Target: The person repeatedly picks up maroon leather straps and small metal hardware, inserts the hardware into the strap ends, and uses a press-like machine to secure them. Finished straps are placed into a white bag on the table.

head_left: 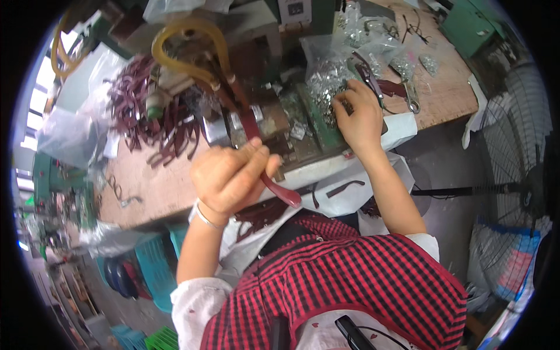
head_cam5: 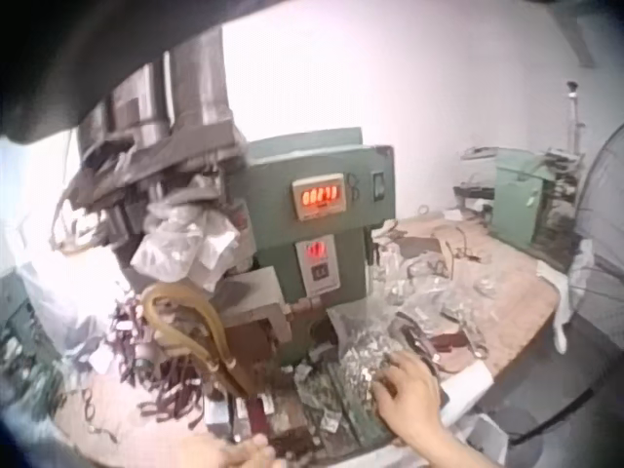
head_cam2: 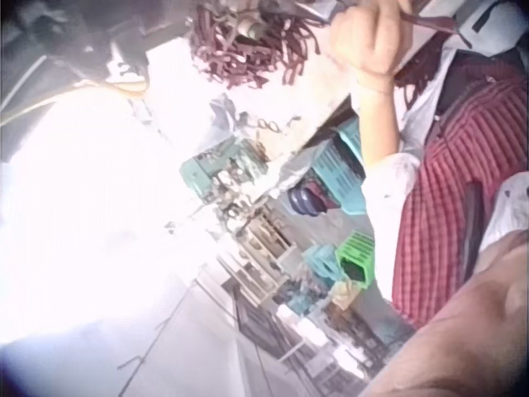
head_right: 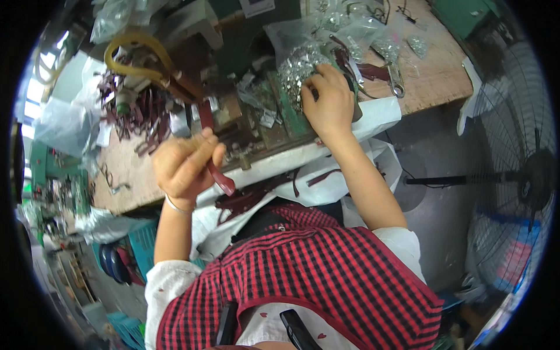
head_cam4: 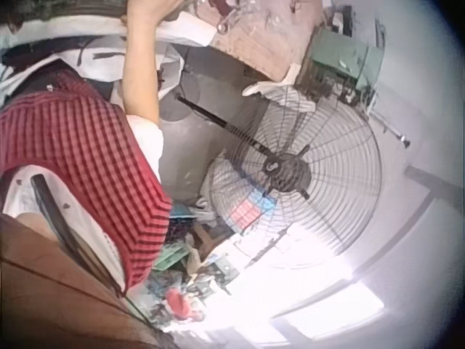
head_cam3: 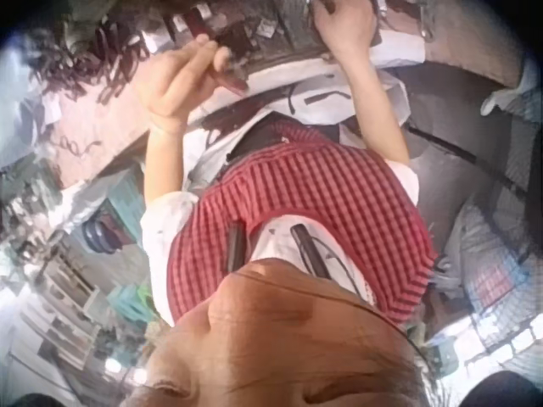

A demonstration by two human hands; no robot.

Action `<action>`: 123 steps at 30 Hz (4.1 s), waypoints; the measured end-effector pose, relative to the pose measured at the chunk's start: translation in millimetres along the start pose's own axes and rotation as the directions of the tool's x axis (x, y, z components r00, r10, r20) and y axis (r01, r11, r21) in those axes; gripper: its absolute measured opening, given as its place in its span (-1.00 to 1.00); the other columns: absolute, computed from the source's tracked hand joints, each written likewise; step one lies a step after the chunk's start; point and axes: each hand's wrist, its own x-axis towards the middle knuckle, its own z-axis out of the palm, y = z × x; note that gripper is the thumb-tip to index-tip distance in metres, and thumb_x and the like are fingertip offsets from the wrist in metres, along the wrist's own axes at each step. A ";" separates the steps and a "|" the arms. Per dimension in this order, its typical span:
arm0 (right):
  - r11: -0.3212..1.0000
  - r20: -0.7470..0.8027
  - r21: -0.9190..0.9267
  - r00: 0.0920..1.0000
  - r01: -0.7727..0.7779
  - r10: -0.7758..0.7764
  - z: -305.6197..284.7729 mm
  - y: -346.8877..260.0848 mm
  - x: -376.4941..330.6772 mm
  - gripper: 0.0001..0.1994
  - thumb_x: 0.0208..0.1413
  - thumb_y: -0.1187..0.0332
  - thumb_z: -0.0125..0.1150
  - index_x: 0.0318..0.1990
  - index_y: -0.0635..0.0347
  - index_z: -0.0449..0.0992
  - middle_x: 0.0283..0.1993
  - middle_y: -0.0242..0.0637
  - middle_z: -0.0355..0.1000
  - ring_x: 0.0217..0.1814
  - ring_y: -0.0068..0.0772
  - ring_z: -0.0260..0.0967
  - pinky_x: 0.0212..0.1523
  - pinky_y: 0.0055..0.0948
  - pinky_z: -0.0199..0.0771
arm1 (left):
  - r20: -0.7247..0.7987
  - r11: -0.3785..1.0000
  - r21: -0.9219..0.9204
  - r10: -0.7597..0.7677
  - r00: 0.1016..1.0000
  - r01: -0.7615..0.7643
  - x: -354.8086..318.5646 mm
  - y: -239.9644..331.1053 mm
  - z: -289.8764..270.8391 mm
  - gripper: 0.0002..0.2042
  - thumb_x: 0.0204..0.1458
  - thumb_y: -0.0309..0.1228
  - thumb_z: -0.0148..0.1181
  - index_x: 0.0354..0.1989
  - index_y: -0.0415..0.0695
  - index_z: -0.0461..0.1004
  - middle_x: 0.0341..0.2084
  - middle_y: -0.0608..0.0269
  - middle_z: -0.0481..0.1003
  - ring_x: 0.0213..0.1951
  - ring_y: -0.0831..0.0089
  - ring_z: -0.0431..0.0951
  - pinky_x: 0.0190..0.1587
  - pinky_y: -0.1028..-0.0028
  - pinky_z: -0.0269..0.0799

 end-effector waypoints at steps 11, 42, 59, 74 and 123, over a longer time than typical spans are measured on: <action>0.949 -0.044 0.315 0.999 0.031 -0.018 -3.7 -5.3 -6.7 -0.92 0.03 0.41 0.31 -0.31 0.15 0.63 -0.34 -0.30 0.57 -0.32 -0.26 0.50 -0.25 -0.34 0.45 | 0.782 0.587 0.442 -0.623 0.030 0.678 -110.4 157.8 -60.1 -0.49 -0.14 -0.41 0.40 0.07 -0.18 0.47 -0.21 0.01 0.57 -0.14 0.04 0.55 -0.07 0.17 0.46; 0.988 -0.306 0.140 0.952 0.066 -0.020 37.1 -26.5 -15.9 -0.88 -0.13 0.48 0.30 -0.36 0.12 0.64 -0.33 -0.21 0.56 -0.22 -0.08 0.48 -0.20 -0.17 0.46 | 0.224 0.500 0.769 -0.795 0.564 0.399 -213.2 -187.8 -40.4 -0.71 -0.02 -0.28 0.32 -0.20 -0.21 0.59 -0.21 -0.08 0.57 -0.13 -0.02 0.56 -0.06 0.15 0.47; 0.393 0.468 0.778 0.869 -0.491 0.160 2.5 -137.2 35.2 -0.61 0.04 0.57 0.30 0.06 0.35 0.42 -0.22 -0.28 0.57 -0.14 -0.57 0.49 -0.04 -0.54 0.44 | -0.082 0.430 -0.646 -0.861 0.502 0.631 -42.9 -46.1 -71.2 -0.79 0.39 -0.30 -0.05 -0.09 -0.19 0.39 -0.55 0.35 0.37 -0.54 0.65 0.28 -0.55 0.65 0.13; 0.807 0.203 0.588 0.977 -0.063 -0.071 -53.5 -93.2 13.7 -0.49 0.01 0.48 0.16 0.20 0.13 0.45 0.12 -0.08 0.51 0.21 -0.05 0.44 0.21 -0.22 0.42 | 0.673 -0.066 -0.603 -0.578 0.462 0.795 5.2 33.1 -62.3 -0.69 0.34 -0.27 -0.07 -0.21 -0.30 0.47 -0.42 0.06 0.56 -0.45 0.40 0.51 -0.33 0.45 0.41; 0.829 0.744 0.472 0.640 -0.302 -0.191 -51.8 -3.6 -147.0 -0.71 0.00 0.29 0.38 -0.11 0.16 0.64 -0.09 -0.17 0.59 0.02 -0.07 0.50 0.10 -0.21 0.47 | 0.988 0.016 0.049 -0.148 -0.046 0.999 -69.3 51.7 -12.6 -0.69 0.38 -0.27 -0.06 0.04 -0.18 0.55 -0.52 0.40 0.60 -0.43 0.66 0.45 -0.30 0.55 0.37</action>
